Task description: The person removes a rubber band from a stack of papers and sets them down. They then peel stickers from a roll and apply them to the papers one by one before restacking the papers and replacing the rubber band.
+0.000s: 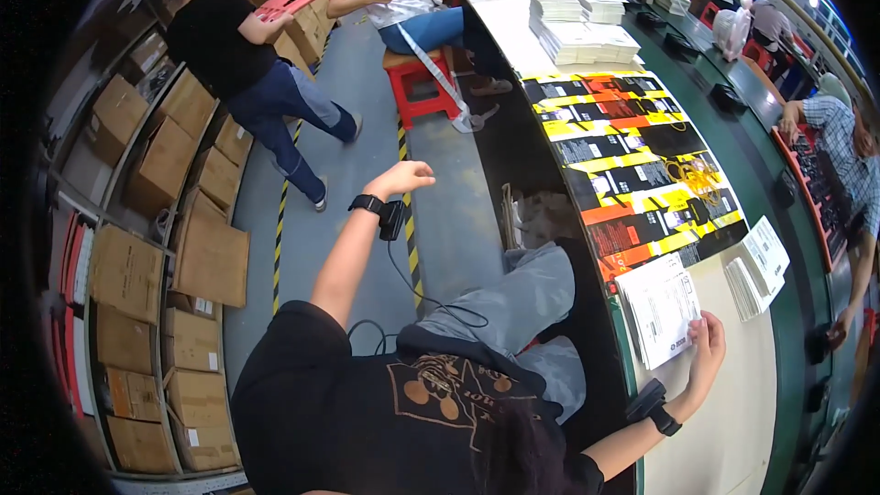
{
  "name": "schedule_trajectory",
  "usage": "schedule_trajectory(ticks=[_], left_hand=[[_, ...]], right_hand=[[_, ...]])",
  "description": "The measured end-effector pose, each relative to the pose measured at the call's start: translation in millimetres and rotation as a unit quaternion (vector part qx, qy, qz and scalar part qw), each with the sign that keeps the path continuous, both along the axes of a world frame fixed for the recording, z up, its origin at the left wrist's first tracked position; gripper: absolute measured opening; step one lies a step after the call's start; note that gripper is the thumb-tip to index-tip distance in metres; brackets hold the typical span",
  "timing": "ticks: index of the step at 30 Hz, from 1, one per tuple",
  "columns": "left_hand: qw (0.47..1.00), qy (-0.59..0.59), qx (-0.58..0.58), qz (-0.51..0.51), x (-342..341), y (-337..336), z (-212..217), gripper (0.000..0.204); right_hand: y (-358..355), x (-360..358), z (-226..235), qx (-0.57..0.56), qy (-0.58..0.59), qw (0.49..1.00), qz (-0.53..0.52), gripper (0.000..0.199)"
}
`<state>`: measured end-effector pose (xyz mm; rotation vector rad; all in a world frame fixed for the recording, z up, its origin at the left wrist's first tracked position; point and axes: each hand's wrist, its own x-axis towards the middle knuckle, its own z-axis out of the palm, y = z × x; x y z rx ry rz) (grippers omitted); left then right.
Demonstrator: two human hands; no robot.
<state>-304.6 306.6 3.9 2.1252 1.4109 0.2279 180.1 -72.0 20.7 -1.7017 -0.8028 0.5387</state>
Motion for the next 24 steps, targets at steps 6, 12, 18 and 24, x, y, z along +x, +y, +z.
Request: schedule_trajectory(ticks=[6,12,18,24], left_hand=[[0.994,0.056,0.036,-0.084,11,27,-24,0.038],[0.997,0.053,-0.012,-0.061,-2,28,-36,0.038],[0.999,0.039,-0.029,0.022,-32,11,-48,0.038],[0.998,-0.047,-0.031,0.039,-34,25,-39,0.037]], right_hand=[[5,14,-7,0.025,-0.020,0.999,-0.020,0.025],[11,16,-4,0.005,-0.003,0.998,-0.064,0.025],[11,18,-6,0.015,0.026,0.998,-0.059,0.024],[-9,19,-18,0.004,0.064,0.992,-0.111,0.021]])
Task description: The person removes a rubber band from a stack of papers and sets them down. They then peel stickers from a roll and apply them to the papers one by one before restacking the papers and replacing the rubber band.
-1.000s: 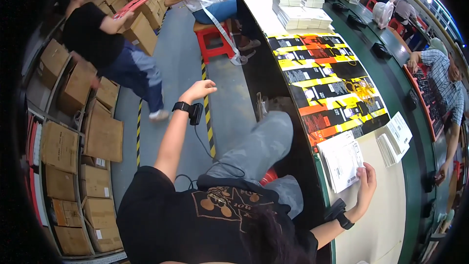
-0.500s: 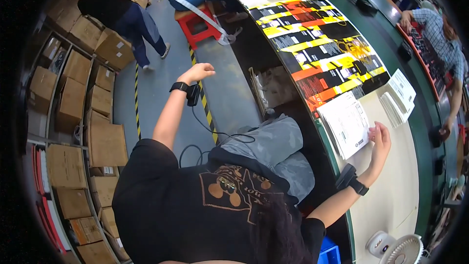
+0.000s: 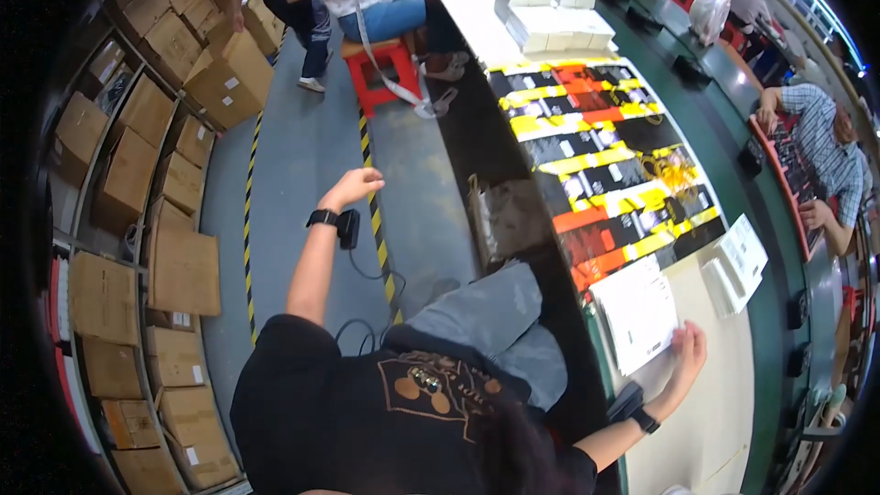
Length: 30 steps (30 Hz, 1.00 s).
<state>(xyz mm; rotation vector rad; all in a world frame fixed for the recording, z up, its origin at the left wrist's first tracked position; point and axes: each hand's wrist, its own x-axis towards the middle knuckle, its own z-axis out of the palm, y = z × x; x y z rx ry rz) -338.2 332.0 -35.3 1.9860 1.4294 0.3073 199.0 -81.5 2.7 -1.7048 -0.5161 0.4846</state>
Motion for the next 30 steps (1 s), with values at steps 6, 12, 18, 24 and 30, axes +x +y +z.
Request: schedule_trajectory(ticks=[6,12,18,24,30], left_hand=[[0.998,-0.044,0.018,0.048,12,16,9,0.036],[0.998,-0.055,-0.008,-0.014,59,19,-27,0.035],[0.998,-0.043,-0.025,-0.024,79,21,-79,0.049],[0.944,-0.228,0.136,0.196,48,144,-88,0.074],[0.928,-0.295,0.007,0.229,39,201,5,0.066]], right_hand=[[-5,-17,15,0.023,0.001,0.999,-0.043,0.022],[-10,-13,22,0.016,0.005,0.994,-0.111,0.022],[-1,-22,27,0.031,-0.003,0.986,-0.164,0.023],[-12,-25,27,0.056,0.036,0.962,-0.263,0.018],[-36,-17,24,-0.012,0.037,0.967,-0.251,0.034]])
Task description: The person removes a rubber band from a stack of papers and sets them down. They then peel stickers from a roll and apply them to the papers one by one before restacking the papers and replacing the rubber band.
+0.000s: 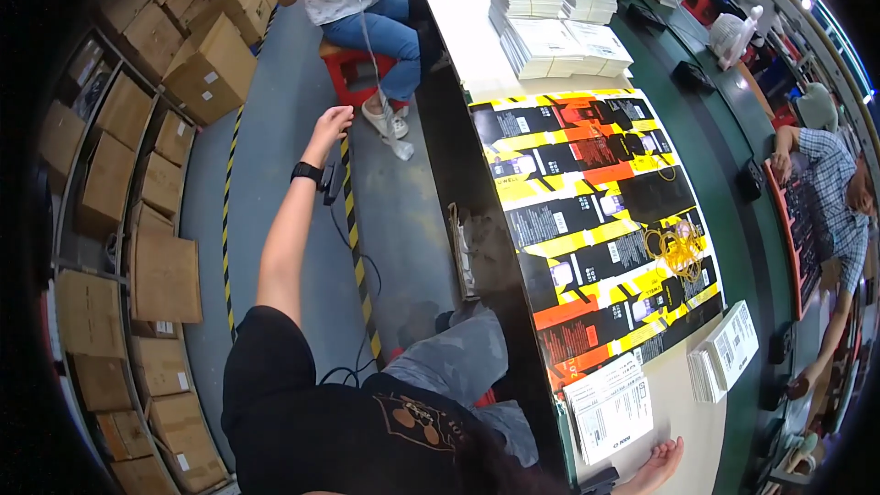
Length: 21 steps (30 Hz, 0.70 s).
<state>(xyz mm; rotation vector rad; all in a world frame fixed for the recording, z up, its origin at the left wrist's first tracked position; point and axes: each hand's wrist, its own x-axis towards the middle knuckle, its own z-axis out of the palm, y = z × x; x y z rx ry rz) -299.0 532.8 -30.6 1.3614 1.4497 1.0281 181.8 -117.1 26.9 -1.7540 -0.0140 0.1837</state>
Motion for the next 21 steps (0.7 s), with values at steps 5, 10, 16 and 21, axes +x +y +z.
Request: schedule_trajectory(ticks=[5,10,16,21], left_hand=[[0.960,0.060,0.260,0.081,2,74,-22,0.064],[0.959,0.036,0.224,0.167,19,158,-1,0.068],[0.970,-0.064,0.236,0.008,71,132,20,0.042],[0.950,-0.101,0.216,-0.200,117,44,14,0.030]], right_hand=[[-16,19,-26,0.015,-0.036,0.999,-0.003,0.035],[-33,28,-43,-0.021,-0.128,0.989,0.077,0.036],[-79,54,-58,0.035,-0.049,0.996,0.067,0.042],[-78,27,-24,0.238,-0.004,0.964,0.116,0.044]])
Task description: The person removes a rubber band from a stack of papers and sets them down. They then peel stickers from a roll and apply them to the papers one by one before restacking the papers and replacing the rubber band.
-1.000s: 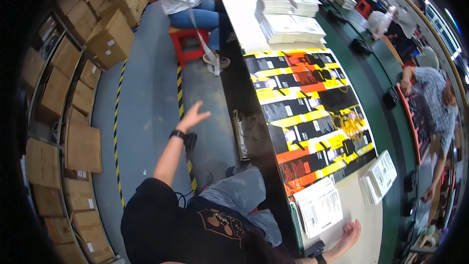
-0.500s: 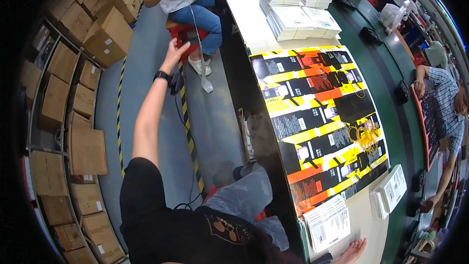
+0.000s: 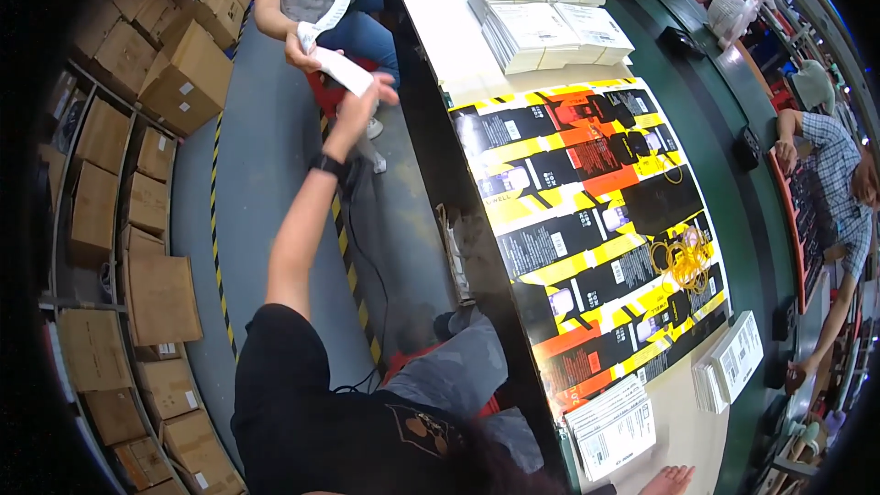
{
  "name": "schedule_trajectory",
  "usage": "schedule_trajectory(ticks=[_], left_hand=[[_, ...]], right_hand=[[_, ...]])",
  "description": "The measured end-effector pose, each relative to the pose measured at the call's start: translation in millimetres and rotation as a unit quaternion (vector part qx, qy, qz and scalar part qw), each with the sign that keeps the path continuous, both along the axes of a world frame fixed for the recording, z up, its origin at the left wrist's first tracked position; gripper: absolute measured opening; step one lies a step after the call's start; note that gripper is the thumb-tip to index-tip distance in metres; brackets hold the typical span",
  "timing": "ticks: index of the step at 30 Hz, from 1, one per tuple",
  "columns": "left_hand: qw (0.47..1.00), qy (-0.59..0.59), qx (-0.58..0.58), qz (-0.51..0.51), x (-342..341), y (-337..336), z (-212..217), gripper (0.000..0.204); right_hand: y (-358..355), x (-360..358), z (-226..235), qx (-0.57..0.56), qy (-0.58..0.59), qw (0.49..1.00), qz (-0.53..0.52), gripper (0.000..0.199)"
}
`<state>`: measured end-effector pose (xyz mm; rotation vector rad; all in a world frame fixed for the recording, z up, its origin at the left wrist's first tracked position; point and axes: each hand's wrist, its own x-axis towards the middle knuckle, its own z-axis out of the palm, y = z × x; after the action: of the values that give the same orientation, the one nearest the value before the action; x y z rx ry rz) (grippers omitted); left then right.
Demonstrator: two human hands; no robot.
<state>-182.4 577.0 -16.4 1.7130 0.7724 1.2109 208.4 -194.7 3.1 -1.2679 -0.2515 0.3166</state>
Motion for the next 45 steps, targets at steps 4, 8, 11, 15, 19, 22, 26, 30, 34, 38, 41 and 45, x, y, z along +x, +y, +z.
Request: schedule_trajectory(ticks=[4,8,11,15,19,22,26,30,34,38,41,45], left_hand=[[0.998,0.054,-0.020,-0.041,9,-93,9,0.027],[0.974,0.227,0.009,-0.006,14,-167,42,0.025],[0.932,0.359,0.048,-0.005,28,-224,68,0.027],[0.962,-0.008,-0.139,-0.235,50,-302,90,0.035],[0.896,-0.184,-0.215,-0.342,74,-392,113,0.027],[0.942,-0.067,-0.011,-0.329,79,-422,103,0.027],[0.928,0.033,0.091,-0.359,80,-439,117,0.033],[0.906,-0.001,0.044,-0.420,77,-454,123,0.036],[0.877,-0.042,-0.068,-0.474,73,-451,149,0.038],[0.899,-0.063,-0.068,-0.428,67,-431,149,0.045],[0.914,0.000,0.067,-0.400,52,-421,145,0.056],[0.892,0.220,0.162,-0.361,2,-382,88,0.075]], right_hand=[[67,-49,79,0.256,-0.014,0.961,0.108,0.043],[96,-77,80,0.155,-0.121,0.959,0.202,0.019],[158,-135,104,0.018,-0.205,0.954,0.219,0.020],[238,-188,104,-0.135,-0.015,0.932,0.336,0.065],[271,-212,78,-0.145,-0.201,0.886,0.392,0.066],[261,-220,57,-0.149,-0.227,0.865,0.422,0.064],[233,-213,48,-0.196,-0.230,0.856,0.419,0.062],[203,-231,30,-0.183,-0.215,0.868,0.409,0.053],[203,-236,25,-0.177,-0.207,0.879,0.392,0.044],[178,-233,10,-0.183,-0.191,0.871,0.413,0.035],[186,-230,9,-0.181,-0.186,0.867,0.426,0.028],[264,-224,3,-0.135,-0.211,0.881,0.402,0.021]])
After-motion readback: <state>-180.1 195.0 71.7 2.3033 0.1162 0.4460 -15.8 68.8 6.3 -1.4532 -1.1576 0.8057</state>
